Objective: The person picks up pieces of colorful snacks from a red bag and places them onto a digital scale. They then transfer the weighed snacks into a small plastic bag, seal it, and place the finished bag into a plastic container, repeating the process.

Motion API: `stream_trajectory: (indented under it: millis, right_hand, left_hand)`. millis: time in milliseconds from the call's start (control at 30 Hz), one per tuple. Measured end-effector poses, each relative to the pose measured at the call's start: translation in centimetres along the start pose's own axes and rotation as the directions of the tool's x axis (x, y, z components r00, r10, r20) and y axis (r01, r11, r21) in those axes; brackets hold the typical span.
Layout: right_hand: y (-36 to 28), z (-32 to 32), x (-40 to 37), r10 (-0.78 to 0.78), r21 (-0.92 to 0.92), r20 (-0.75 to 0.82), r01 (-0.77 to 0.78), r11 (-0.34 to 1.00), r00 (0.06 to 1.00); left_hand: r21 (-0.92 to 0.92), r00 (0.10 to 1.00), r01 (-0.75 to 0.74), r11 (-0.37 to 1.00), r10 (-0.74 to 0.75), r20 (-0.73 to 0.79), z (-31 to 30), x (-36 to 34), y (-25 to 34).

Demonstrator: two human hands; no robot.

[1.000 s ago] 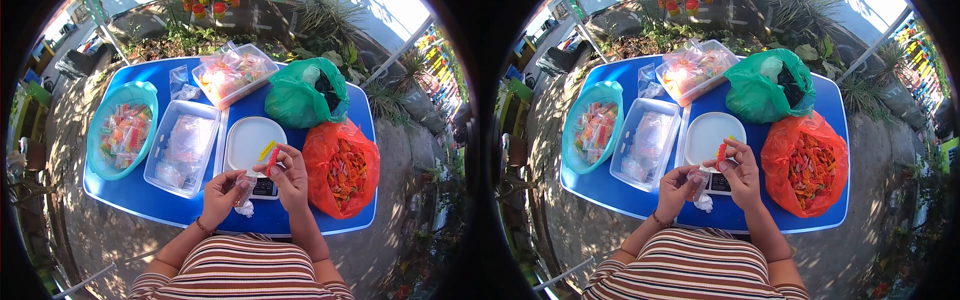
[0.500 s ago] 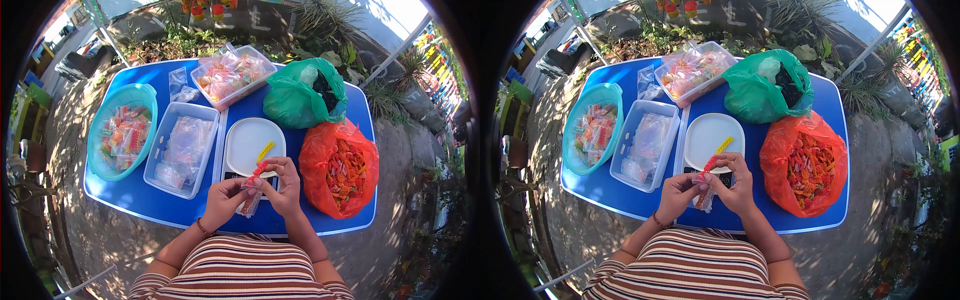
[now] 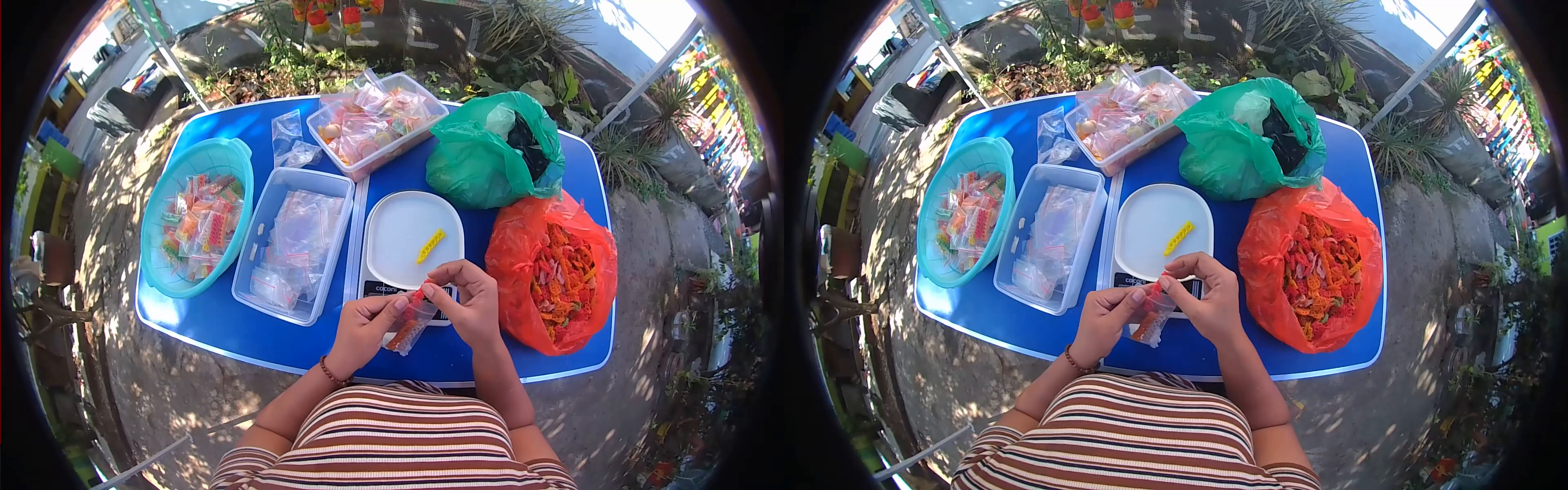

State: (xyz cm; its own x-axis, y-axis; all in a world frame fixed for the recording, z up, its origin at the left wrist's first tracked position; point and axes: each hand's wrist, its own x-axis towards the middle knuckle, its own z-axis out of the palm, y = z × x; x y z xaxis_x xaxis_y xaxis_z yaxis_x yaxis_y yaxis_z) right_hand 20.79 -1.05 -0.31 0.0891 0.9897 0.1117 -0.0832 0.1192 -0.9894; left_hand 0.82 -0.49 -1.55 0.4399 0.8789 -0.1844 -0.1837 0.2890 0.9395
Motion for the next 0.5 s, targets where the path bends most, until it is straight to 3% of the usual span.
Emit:
stream_trajectory:
  millis: [67, 167, 267, 300, 400, 433, 500]
  right_hand:
    - [-0.3, 0.8, -0.4, 0.046, 0.011, -0.02, -0.046, 0.999, 0.999]
    - [0.5, 2.4, -1.4, -0.209, -0.191, -0.084, 0.191, 0.963, 0.974]
    - [-1.0, 2.0, -1.1, -0.309, -0.545, 0.194, 0.364, 0.755, 0.931]
    - [-0.7, 1.6, -0.9, -0.288, -0.487, 0.25, 0.377, 0.788, 0.924]
    - [0.1, 0.6, 1.4, -0.271, -0.549, 0.093, 0.276, 0.789, 0.958]
    - [-0.2, 0.5, 2.5, -0.331, -0.776, 0.122, 0.298, 0.556, 0.936]
    - [1.0, -0.4, 3.7, -0.319, -0.871, 0.22, 0.333, 0.361, 0.922]
  left_hand:
    - [-0.029, 1.0, -0.003, 1.0, 0.002, -0.025, 0.1, 0.0, -0.4]
    - [-0.061, 0.996, -0.004, 0.998, -0.001, -0.091, 0.5, -0.1, -0.1]
    - [0.009, 0.996, 0.058, 0.998, -0.058, -0.075, -0.5, -0.1, -0.2]
    - [-0.002, 0.995, 0.063, 0.998, -0.063, -0.075, -0.6, -0.1, -0.2]
    - [-0.109, 0.993, 0.061, 0.992, -0.072, -0.097, -0.5, 0.1, -0.4]
    - [-0.194, 0.99, 0.049, 0.98, -0.073, -0.12, -0.2, 0.3, -0.7]
    - [-0.335, 0.986, 0.073, 0.94, -0.119, -0.12, 0.1, 0.5, -0.2]
